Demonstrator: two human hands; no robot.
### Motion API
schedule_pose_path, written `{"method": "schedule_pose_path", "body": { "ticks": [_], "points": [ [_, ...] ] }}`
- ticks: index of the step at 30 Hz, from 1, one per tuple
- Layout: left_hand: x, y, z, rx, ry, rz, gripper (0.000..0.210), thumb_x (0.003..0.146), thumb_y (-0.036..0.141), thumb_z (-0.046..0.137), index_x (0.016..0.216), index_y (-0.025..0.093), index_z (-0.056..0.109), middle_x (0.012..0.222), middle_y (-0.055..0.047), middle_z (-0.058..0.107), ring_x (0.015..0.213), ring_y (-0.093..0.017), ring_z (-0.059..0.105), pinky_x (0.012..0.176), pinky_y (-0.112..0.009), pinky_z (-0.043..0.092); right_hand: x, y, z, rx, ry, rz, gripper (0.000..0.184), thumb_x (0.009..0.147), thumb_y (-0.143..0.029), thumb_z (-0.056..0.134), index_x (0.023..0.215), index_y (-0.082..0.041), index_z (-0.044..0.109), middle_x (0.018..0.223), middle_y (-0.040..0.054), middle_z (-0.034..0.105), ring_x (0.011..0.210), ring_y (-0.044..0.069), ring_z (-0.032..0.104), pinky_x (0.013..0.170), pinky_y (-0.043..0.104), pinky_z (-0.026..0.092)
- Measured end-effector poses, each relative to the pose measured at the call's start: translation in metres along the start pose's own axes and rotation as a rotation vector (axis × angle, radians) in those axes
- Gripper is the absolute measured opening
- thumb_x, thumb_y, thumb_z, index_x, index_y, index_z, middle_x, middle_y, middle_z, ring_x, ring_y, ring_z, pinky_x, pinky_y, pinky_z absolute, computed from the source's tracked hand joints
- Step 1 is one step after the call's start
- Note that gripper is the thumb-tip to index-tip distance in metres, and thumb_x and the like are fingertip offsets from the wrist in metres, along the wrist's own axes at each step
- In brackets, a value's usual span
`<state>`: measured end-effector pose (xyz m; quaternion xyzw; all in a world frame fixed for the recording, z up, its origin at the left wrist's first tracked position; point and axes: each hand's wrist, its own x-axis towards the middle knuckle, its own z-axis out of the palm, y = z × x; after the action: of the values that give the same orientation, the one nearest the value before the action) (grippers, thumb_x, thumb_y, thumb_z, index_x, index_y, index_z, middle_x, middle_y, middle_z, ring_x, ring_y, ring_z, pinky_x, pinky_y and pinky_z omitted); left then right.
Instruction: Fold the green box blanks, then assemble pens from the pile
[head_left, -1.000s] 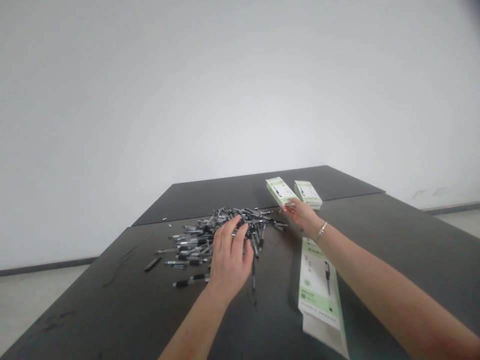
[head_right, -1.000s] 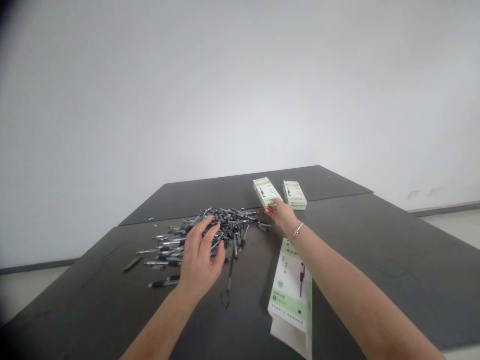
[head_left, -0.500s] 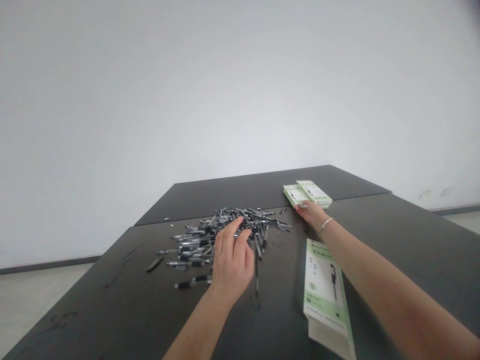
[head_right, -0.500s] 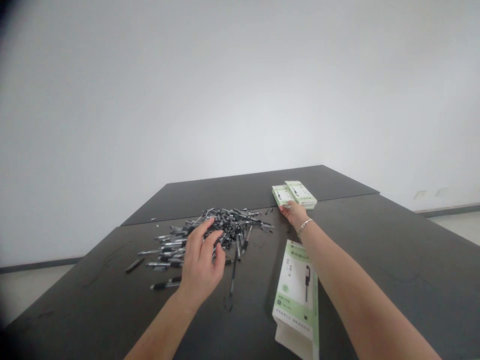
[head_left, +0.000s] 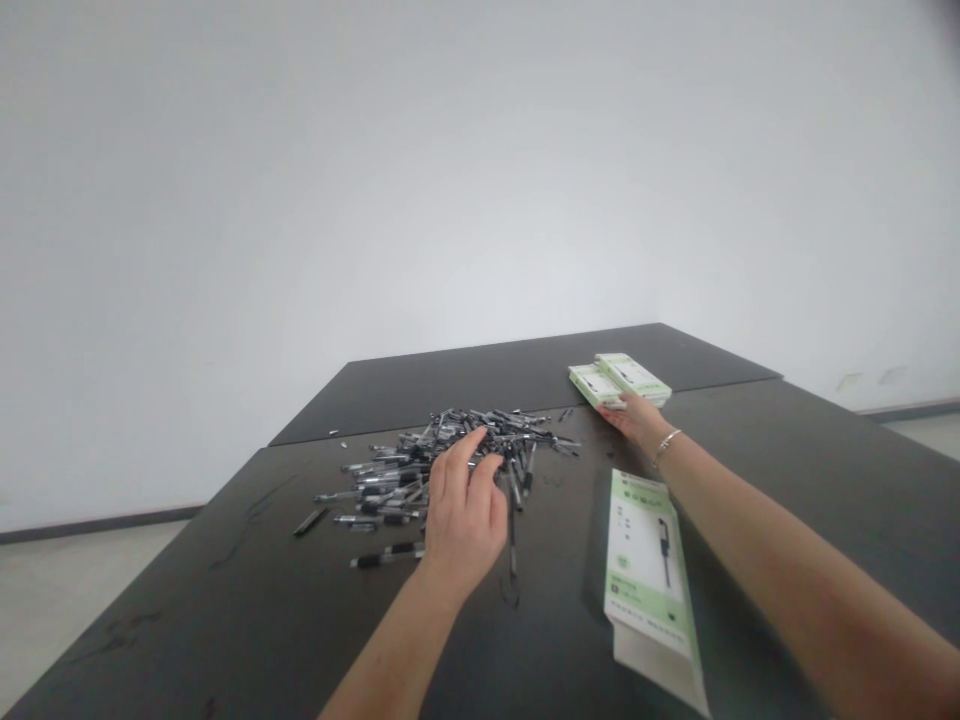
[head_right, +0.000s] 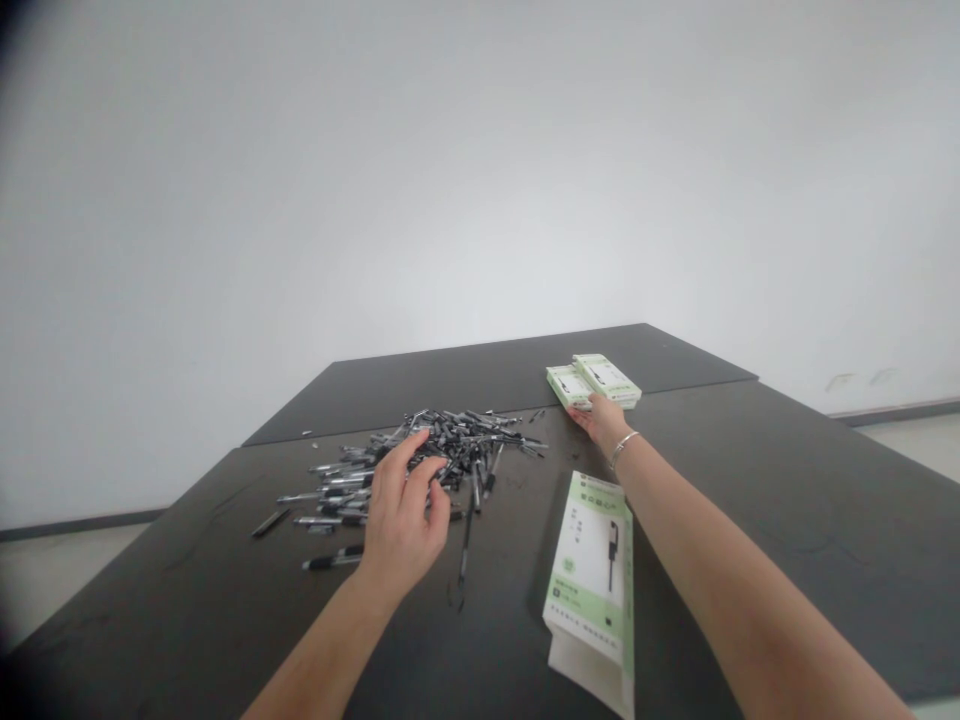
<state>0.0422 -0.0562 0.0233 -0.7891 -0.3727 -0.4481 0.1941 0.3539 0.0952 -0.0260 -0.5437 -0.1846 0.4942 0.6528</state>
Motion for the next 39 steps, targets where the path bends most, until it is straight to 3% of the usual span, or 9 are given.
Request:
{"method": "schedule_pose_path", "body": {
  "ticks": [5, 9, 12, 15, 17, 21, 26, 35, 39],
  "points": [
    [0.001, 0.000, 0.000, -0.003, 0.004, 0.006, 0.033, 0.077, 0.000, 0.051, 0.106, 0.015, 0.055, 0.130, -0.016, 0.049, 0.121, -0.028, 0.047, 0.100, -0.047, 0.042, -0.029, -0.004, -0.006, -0.278, -0.022, -0.055, 0.027, 0.089, -0.021, 0.051, 0.115, -0.013, 0.052, 0.085, 0.0097, 0.064, 0.070, 0.016, 0.065, 0.063, 0.029, 0.057],
    [0.002, 0.002, -0.002, -0.025, -0.006, -0.008, 0.033, 0.077, -0.001, 0.050, 0.106, 0.014, 0.055, 0.130, -0.017, 0.047, 0.122, -0.028, 0.046, 0.101, -0.047, 0.041, -0.065, -0.007, -0.021, -0.572, -0.134, -0.152, 0.024, 0.076, -0.028, 0.067, 0.094, -0.012, 0.063, 0.097, 0.0141, 0.065, 0.089, 0.025, 0.064, 0.076, 0.036, 0.055],
    [0.002, 0.004, -0.003, -0.047, -0.018, -0.010, 0.033, 0.078, 0.000, 0.048, 0.106, 0.015, 0.054, 0.131, -0.016, 0.047, 0.123, -0.028, 0.045, 0.101, -0.047, 0.041, -0.091, -0.010, -0.036, -0.778, -0.197, -0.246, 0.038, 0.057, -0.038, 0.082, 0.083, -0.015, 0.068, 0.103, 0.0136, 0.066, 0.105, 0.034, 0.057, 0.093, 0.041, 0.045],
    [0.001, 0.005, -0.003, -0.061, -0.026, -0.009, 0.033, 0.079, 0.000, 0.047, 0.107, 0.016, 0.053, 0.131, -0.016, 0.047, 0.123, -0.028, 0.046, 0.101, -0.048, 0.041, -0.112, -0.015, -0.050, -1.251, -0.286, -0.418, 0.060, 0.057, -0.058, 0.076, 0.100, -0.016, 0.069, 0.111, 0.0167, 0.064, 0.105, 0.038, 0.058, 0.092, 0.044, 0.043],
    [0.001, 0.006, -0.002, -0.071, -0.036, -0.010, 0.033, 0.079, 0.000, 0.047, 0.107, 0.017, 0.053, 0.131, -0.016, 0.047, 0.123, -0.029, 0.046, 0.101, -0.049, 0.041, -0.121, -0.018, -0.055, -1.441, -0.348, -0.449, 0.070, 0.060, -0.064, 0.071, 0.113, -0.018, 0.065, 0.113, 0.0178, 0.064, 0.101, 0.037, 0.060, 0.087, 0.043, 0.045],
    [0.001, 0.006, 0.000, -0.084, -0.044, -0.007, 0.033, 0.079, 0.000, 0.047, 0.106, 0.016, 0.054, 0.131, -0.016, 0.047, 0.124, -0.028, 0.045, 0.101, -0.048, 0.041, -0.129, -0.020, -0.059, -1.494, -0.461, -0.386, 0.084, 0.054, -0.061, 0.076, 0.126, -0.021, 0.058, 0.119, 0.0180, 0.062, 0.104, 0.038, 0.060, 0.086, 0.044, 0.046],
    [0.001, 0.006, 0.000, -0.093, -0.051, -0.011, 0.033, 0.078, -0.001, 0.046, 0.105, 0.016, 0.054, 0.130, -0.016, 0.047, 0.123, -0.028, 0.046, 0.101, -0.048, 0.042, -0.129, -0.016, -0.055, -1.557, -0.553, -0.330, 0.094, 0.051, -0.058, 0.078, 0.132, -0.015, 0.054, 0.127, 0.0212, 0.057, 0.112, 0.041, 0.055, 0.092, 0.046, 0.042],
    [-0.002, 0.009, 0.003, -0.158, -0.105, 0.017, 0.032, 0.080, 0.001, 0.047, 0.107, 0.016, 0.052, 0.130, -0.015, 0.048, 0.122, -0.026, 0.046, 0.101, -0.046, 0.042, -0.123, -0.015, -0.052, -1.483, -0.646, -0.192, 0.067, 0.054, -0.055, 0.078, 0.106, -0.015, 0.063, 0.102, 0.0143, 0.071, 0.090, 0.032, 0.066, 0.072, 0.036, 0.049],
    [-0.003, 0.009, 0.004, -0.173, -0.115, 0.019, 0.031, 0.081, 0.001, 0.046, 0.107, 0.017, 0.052, 0.128, -0.014, 0.049, 0.120, -0.026, 0.047, 0.101, -0.046, 0.041, -0.112, -0.012, -0.055, -1.422, -0.596, -0.195, 0.046, 0.061, -0.047, 0.074, 0.091, -0.014, 0.064, 0.093, 0.0122, 0.073, 0.085, 0.029, 0.067, 0.066, 0.032, 0.049]
  ]
}}
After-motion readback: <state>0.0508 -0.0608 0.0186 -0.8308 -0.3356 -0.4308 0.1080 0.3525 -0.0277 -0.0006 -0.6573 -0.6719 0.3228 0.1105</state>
